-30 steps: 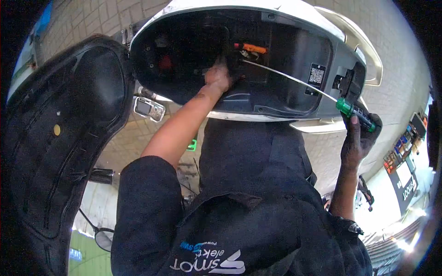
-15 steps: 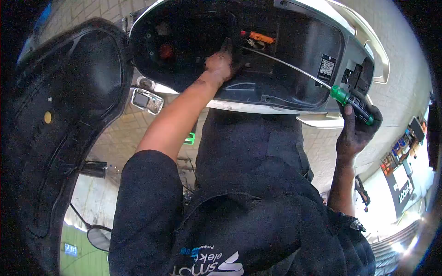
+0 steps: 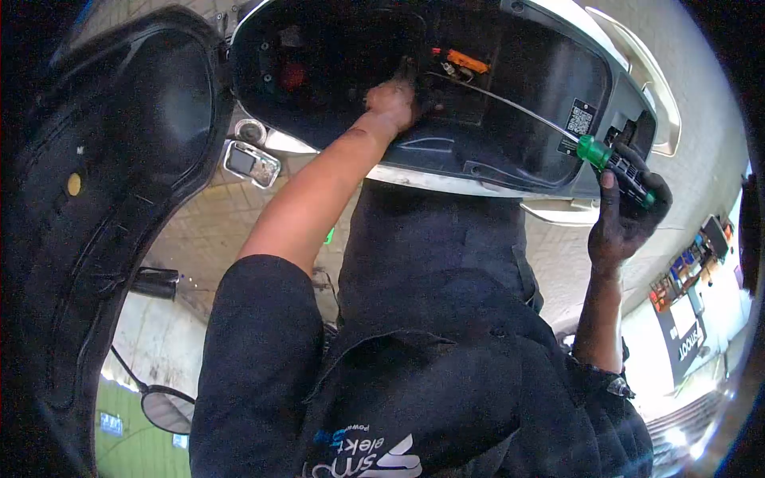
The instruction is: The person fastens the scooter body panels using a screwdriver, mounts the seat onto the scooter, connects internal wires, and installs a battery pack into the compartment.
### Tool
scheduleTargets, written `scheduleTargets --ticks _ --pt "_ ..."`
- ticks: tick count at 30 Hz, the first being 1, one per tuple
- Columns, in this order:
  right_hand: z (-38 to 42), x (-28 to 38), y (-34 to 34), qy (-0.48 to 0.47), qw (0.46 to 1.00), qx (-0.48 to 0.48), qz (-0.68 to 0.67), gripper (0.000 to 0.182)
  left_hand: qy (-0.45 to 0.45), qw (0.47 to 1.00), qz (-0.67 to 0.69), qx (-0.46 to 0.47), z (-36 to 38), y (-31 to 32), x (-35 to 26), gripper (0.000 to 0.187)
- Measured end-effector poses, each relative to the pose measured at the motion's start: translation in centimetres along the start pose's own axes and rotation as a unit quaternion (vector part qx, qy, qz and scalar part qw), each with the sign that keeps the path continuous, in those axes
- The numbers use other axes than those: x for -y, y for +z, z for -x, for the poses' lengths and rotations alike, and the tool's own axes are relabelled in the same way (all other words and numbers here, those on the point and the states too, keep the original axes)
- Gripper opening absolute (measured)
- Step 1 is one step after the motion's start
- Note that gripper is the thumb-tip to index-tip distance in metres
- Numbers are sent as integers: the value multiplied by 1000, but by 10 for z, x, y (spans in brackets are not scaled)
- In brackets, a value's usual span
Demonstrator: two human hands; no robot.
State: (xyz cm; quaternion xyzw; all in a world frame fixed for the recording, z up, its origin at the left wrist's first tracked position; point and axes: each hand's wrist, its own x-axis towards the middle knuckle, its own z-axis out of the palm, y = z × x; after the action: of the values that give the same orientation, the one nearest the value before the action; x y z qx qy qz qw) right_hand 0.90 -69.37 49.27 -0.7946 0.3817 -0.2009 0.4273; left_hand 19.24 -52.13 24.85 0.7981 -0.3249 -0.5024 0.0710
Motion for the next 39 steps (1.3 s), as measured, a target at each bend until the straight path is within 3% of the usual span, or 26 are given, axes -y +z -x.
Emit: scheduleTargets --ticks 5,7,9,10,11,12,15,17,20,24,25,28,29,31,32,33,35,37,38,39 --pt "-25 28 17 -105 990 91 -22 44 35 997 -56 -45 -4 8 4 103" --pt "-50 52 34 -178 960 217 -15 42 39 997 -45 -47 -5 8 6 102" --pt "-72 90 60 -150 943 264 136 36 45 997 -33 -50 -7 9 6 101" --pt "-86 91 79 -187 934 290 93 31 30 998 -41 -37 -7 8 5 83" --pt "-101 97 97 -251 909 308 129 30 14 998 -49 -27 -8 7 4 67" --pt "-117 103 116 -316 879 320 159 30 15 998 -49 -32 -8 6 4 67" --pt "-130 130 167 -383 846 301 217 49 6 995 -91 -28 -8 10 7 67" --pt "-131 135 176 -378 826 308 284 50 51 991 -73 -96 -5 12 8 70" --pt "-132 128 183 -421 854 299 64 47 59 994 -59 -64 -1 1 7 75" --pt "-128 119 186 -343 888 285 -113 36 21 999 -35 -25 4 -10 -2 72" --pt "-125 130 179 -354 898 262 -4 37 10 999 -29 -20 3 -11 -3 72" --pt "-114 175 141 -406 877 239 91 38 22 999 -3 -35 -24 23 17 70" --pt "-127 208 127 -191 869 428 158 38 44 997 16 -57 -34 35 24 70" --pt "-127 217 121 41 784 582 215 39 29 999 14 -29 -12 2 7 69" --pt "-115 202 120 -56 756 531 380 38 16 1000 8 -1 -3 -10 1 68" --pt "-109 203 121 -105 731 496 457 38 19 1000 8 0 -1 -10 0 68" --pt "-99 213 124 -140 690 425 569 36 15 1000 -10 -15 3 -11 0 66" --pt "-96 198 122 -345 744 311 480 34 27 999 -25 -25 -4 -2 6 65" --pt "-94 190 120 -440 746 238 440 33 39 998 -39 -35 -9 4 8 64" --pt "-110 199 119 -427 646 419 475 32 39 998 -33 -36 -8 6 8 64"
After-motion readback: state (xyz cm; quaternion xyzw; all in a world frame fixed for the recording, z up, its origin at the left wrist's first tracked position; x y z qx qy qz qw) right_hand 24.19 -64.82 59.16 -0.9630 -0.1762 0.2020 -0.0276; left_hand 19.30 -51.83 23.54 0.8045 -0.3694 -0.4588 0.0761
